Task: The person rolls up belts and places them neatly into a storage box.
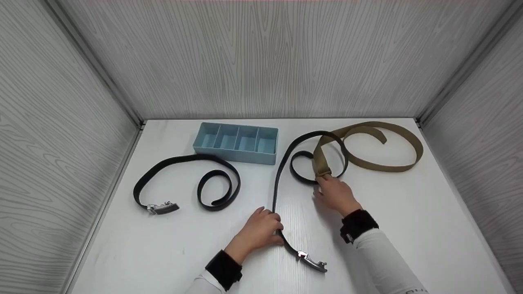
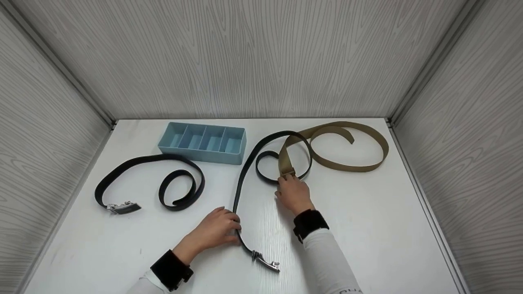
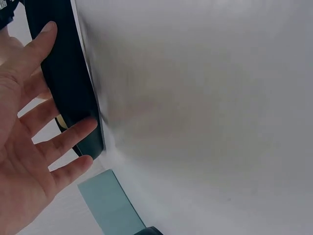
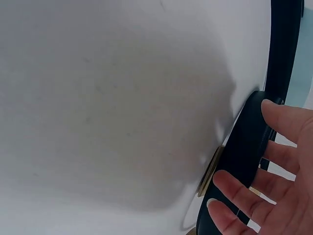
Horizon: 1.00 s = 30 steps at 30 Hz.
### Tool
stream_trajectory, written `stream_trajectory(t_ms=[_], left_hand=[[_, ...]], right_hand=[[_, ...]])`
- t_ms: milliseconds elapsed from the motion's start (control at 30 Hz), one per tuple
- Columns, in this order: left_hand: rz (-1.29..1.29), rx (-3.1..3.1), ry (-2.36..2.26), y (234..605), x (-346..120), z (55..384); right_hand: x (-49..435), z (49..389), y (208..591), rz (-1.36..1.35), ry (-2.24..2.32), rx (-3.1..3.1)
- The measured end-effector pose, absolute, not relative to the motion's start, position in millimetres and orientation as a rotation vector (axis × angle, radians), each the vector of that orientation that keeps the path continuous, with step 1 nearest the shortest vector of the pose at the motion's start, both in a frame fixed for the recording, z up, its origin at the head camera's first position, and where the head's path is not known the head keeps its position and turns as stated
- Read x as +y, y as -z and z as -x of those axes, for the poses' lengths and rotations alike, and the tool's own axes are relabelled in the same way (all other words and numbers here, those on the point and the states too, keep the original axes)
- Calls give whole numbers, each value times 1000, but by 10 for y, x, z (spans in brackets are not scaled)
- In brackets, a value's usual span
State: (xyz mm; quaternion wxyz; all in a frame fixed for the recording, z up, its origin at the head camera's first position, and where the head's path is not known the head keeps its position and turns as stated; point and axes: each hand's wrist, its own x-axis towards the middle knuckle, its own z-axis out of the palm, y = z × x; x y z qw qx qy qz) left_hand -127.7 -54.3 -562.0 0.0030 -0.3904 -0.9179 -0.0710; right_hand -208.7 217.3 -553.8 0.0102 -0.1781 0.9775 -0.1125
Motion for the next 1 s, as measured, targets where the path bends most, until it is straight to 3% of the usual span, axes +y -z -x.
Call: stream_trajectory(t_ms=[533, 767, 1000], left_hand=[[896, -2903, 355, 5574, -1111, 1656], [917, -2873, 385, 5410, -851, 1710], [1062, -2839, 177, 5521, -476, 1820]], right_hand=[[2109, 1863, 5474, 651, 401, 3065], [1834, 1652, 5399, 834, 466, 3038], [1629, 1555, 5441, 1044, 454, 3001]])
